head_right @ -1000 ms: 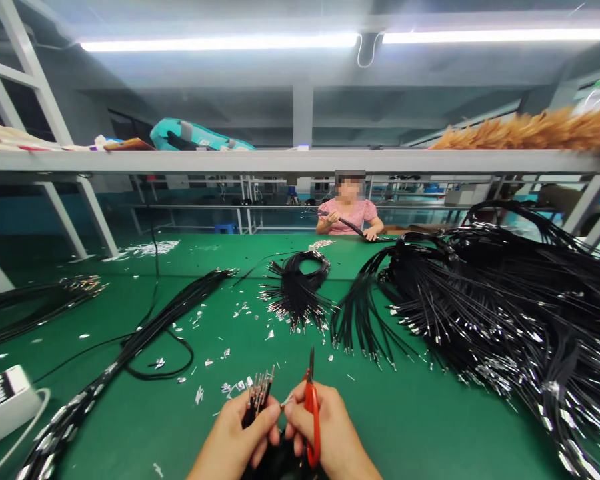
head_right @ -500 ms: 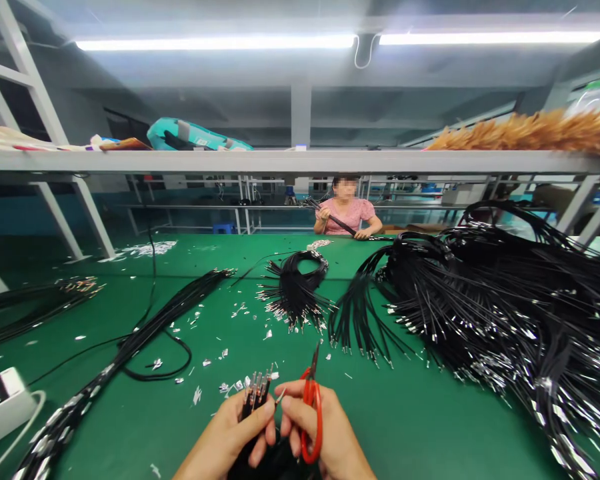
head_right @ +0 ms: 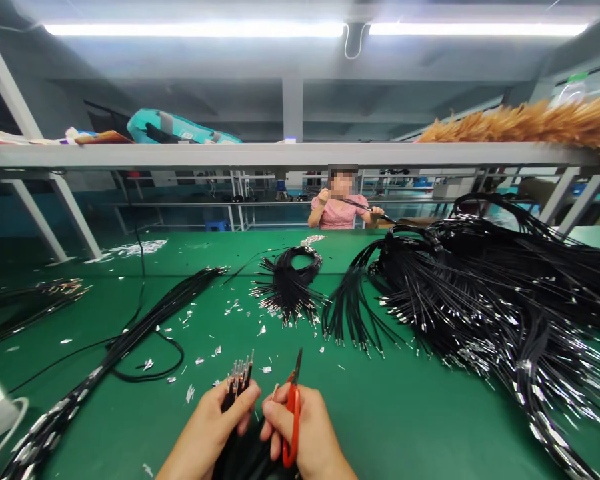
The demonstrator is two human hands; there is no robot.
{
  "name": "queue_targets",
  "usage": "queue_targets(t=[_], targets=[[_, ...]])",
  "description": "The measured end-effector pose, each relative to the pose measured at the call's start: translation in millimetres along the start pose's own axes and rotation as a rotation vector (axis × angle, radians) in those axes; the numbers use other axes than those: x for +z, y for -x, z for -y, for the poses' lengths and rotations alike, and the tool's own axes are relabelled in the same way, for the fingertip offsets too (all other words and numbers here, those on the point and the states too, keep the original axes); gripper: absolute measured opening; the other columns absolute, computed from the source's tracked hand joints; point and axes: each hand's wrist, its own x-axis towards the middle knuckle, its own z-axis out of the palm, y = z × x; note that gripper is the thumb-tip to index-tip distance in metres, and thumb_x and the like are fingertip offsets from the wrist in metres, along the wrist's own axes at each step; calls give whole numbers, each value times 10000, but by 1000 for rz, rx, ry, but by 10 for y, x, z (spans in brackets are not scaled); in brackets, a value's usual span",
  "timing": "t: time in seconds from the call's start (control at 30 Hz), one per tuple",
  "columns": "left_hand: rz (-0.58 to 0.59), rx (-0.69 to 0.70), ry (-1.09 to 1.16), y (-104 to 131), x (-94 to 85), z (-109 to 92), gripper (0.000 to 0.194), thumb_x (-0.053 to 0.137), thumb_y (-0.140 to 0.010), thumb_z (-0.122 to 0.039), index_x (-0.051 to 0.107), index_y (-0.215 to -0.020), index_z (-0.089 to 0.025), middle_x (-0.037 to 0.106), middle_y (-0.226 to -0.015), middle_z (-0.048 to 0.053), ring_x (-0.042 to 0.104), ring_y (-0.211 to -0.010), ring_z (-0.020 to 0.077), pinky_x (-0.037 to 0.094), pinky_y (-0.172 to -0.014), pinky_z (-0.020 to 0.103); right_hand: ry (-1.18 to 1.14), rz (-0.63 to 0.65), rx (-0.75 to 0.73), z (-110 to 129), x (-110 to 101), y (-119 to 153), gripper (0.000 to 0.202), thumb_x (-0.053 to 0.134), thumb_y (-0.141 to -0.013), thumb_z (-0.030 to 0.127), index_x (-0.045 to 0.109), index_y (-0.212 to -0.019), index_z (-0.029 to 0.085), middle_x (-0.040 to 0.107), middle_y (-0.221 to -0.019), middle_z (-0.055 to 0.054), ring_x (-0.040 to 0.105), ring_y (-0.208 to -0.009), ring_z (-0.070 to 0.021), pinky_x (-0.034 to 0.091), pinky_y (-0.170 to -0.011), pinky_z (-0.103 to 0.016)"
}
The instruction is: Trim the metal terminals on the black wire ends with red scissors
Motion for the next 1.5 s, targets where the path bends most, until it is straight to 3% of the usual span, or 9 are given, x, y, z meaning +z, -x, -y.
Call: queue_targets(t=[0.13, 0.27, 0.5, 0.63, 0.7, 0.83, 0.93, 1.13, 1.5], targets=[[86, -81, 215, 9, 34, -21, 361, 670, -618, -372, 551, -834, -108, 489, -506, -61, 362, -435, 55, 246, -440, 189, 197, 0, -45, -93, 1, -1, 280, 580, -705, 408, 459, -660, 160, 561, -460, 34, 434, -303, -48, 278, -302, -137], [125, -88, 241, -10, 52, 32, 323, 674, -618, -358, 550, -783, -110, 555, -521, -26, 427, -424, 63, 231, -423, 191, 371, 4, -62, -91, 3, 26, 235, 564, -722, 376, 508, -674, 153, 568, -497, 27, 466, -344, -65, 321, -326, -152], [92, -71, 178, -27, 27, 105, 259, 627, -672, -367, 573, -751, -126, 476, -427, -60, 475, -438, 99, 306, -470, 216, 234, -4, -22, -112, 12, -4, 262, 554, -712, 403, 456, -644, 169, 548, -461, 38, 435, -298, -56, 282, -293, -146], [66, -93, 251, -17, 34, 63, 237, 653, -643, -348, 576, -697, -131, 536, -472, -36, 487, -482, 101, 356, -525, 219, 266, -1, -9, -108, -16, -17, 281, 536, -720, 443, 478, -683, 170, 557, -485, 29, 442, -307, -68, 291, -304, -163], [28, -108, 272, -22, 37, 52, 236, 657, -635, -348, 574, -692, -135, 571, -491, -21, 492, -502, 104, 360, -531, 210, 524, -48, -85, -36, -54, -2, 284, 497, -761, 435, 521, -666, 169, 571, -501, 12, 481, -359, -90, 322, -350, -185], [-21, -140, 289, -42, 28, 61, 236, 663, -625, -346, 564, -699, -144, 594, -490, -13, 497, -512, 108, 356, -532, 200, 1397, -250, -361, 198, -174, 52, 301, 462, -802, 393, 551, -613, 177, 637, -562, -52, 592, -506, -195, 325, -447, -260], [-22, -132, 288, -45, 23, 69, 230, 651, -636, -343, 563, -703, -142, 600, -511, -9, 498, -537, 111, 354, -550, 201, 1813, -250, -400, 329, -255, 100, 168, 541, -753, 288, 592, -675, 148, 651, -581, -95, 613, -477, -258, 266, -399, -275], [-43, -121, 241, -32, 43, 65, 250, 660, -613, -378, 572, -675, -152, 596, -513, -11, 496, -540, 121, 336, -553, 211, 2141, -167, -494, 343, -297, 177, 115, 538, -708, 80, 603, -630, 134, 606, -538, -108, 569, -417, -239, 192, -339, -257], [-56, -63, 212, -30, 71, 64, 218, 648, -621, -336, 572, -670, -138, 582, -497, -14, 500, -527, 120, 350, -559, 216, 2247, -137, -480, 390, -156, 194, 244, 438, -621, -48, 604, -635, 130, 588, -543, -114, 566, -453, -234, 292, -334, -269]])
